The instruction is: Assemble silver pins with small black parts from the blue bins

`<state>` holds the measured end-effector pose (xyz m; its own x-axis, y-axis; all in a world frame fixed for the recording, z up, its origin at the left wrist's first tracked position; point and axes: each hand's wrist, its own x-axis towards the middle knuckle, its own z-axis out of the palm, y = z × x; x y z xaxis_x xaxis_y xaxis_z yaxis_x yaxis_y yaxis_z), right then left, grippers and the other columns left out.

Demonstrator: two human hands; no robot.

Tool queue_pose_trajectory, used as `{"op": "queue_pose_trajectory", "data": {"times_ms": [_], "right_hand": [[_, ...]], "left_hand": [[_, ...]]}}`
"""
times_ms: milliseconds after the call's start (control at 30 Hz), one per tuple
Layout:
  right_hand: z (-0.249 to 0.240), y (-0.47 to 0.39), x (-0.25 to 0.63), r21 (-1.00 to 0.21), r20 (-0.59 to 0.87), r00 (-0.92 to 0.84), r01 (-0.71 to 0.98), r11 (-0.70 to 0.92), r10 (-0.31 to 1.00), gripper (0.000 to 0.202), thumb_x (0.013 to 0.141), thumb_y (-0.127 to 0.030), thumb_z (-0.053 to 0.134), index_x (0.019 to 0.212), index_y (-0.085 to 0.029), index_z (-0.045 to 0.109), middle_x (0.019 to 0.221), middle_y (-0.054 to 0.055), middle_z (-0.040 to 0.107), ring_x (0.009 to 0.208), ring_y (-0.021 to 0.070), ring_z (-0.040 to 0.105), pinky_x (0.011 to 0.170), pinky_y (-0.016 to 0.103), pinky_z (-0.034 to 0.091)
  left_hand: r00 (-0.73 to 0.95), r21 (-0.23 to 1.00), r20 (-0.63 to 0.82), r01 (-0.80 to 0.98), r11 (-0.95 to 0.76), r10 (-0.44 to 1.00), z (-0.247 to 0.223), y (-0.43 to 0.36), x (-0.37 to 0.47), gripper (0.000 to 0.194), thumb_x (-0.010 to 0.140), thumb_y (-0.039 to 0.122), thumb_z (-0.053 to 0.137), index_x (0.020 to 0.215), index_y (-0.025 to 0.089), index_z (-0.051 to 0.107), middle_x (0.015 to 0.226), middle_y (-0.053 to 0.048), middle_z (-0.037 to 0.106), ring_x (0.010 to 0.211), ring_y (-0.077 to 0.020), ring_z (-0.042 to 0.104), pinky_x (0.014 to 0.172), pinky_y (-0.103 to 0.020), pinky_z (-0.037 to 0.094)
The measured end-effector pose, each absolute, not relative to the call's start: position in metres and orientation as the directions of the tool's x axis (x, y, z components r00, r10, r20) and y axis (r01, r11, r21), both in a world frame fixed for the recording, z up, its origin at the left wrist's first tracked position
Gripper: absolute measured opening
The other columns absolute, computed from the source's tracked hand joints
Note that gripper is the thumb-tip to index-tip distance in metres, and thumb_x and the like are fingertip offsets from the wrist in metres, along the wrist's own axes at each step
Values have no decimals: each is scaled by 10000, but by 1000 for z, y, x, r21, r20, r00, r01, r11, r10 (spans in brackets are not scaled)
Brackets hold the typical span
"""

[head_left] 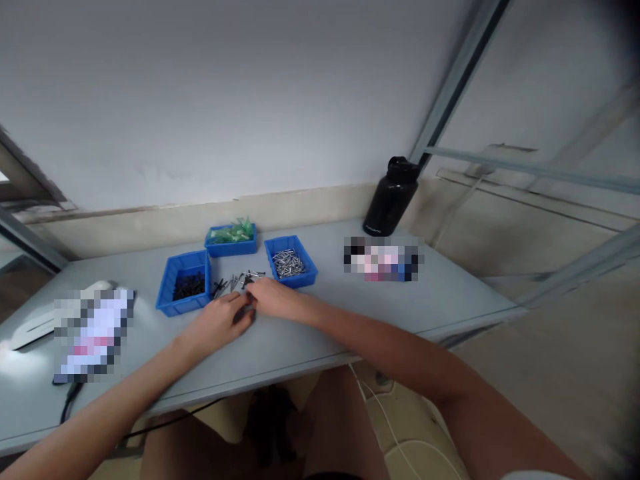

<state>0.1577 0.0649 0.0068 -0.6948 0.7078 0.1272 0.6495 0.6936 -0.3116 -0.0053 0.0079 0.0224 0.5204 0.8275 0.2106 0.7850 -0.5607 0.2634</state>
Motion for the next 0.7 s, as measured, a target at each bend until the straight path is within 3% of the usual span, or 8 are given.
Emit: {"op": "queue_pose_trajectory", "data": {"times_ms": [67,167,333,500,700], "right_hand": [[12,68,155,-388,88,-713,618,684,695,88,778,-118,633,824,-176,680,735,43,677,723,176,622,617,252,451],[16,62,154,-455,194,-675,581,675,712,163,800,-132,623,939,-170,700,838,52,701,798,173,627,704,263,464],[28,49,164,-531,366,-660,431,730,656,263,838,-95,570,1054,-166,703,942,49,687,873,144,620,811,267,462],[43,42,171,-617,546,-539,259,743,642,210,882,-133,532,976,-206,706,943,18,672,836,111,603,767,239,457],[42,38,171,-620,565,-549,210,756,616,166,893,-164,522,951,-194,676,922,19,665,828,113,592,743,239,464]], "left_hand": [[510,314,225,769,-557,830,23,7,-8,197,866,288,483,851,193,655,794,-53,672,706,-172,633,678,-269,499],[481,389,204,760,-522,853,27,4,-14,207,854,296,489,751,200,641,691,-14,649,611,-144,596,601,-240,470],[478,492,132,729,-476,869,38,2,-18,249,856,367,518,741,204,666,656,4,651,565,-129,575,538,-218,452],[438,621,184,643,-449,880,42,-1,-13,255,865,387,509,822,215,692,741,-8,696,637,-145,618,567,-222,501],[383,666,237,606,-436,893,39,-2,-12,254,853,393,529,795,216,700,756,-21,707,685,-163,635,620,-247,530]]}}
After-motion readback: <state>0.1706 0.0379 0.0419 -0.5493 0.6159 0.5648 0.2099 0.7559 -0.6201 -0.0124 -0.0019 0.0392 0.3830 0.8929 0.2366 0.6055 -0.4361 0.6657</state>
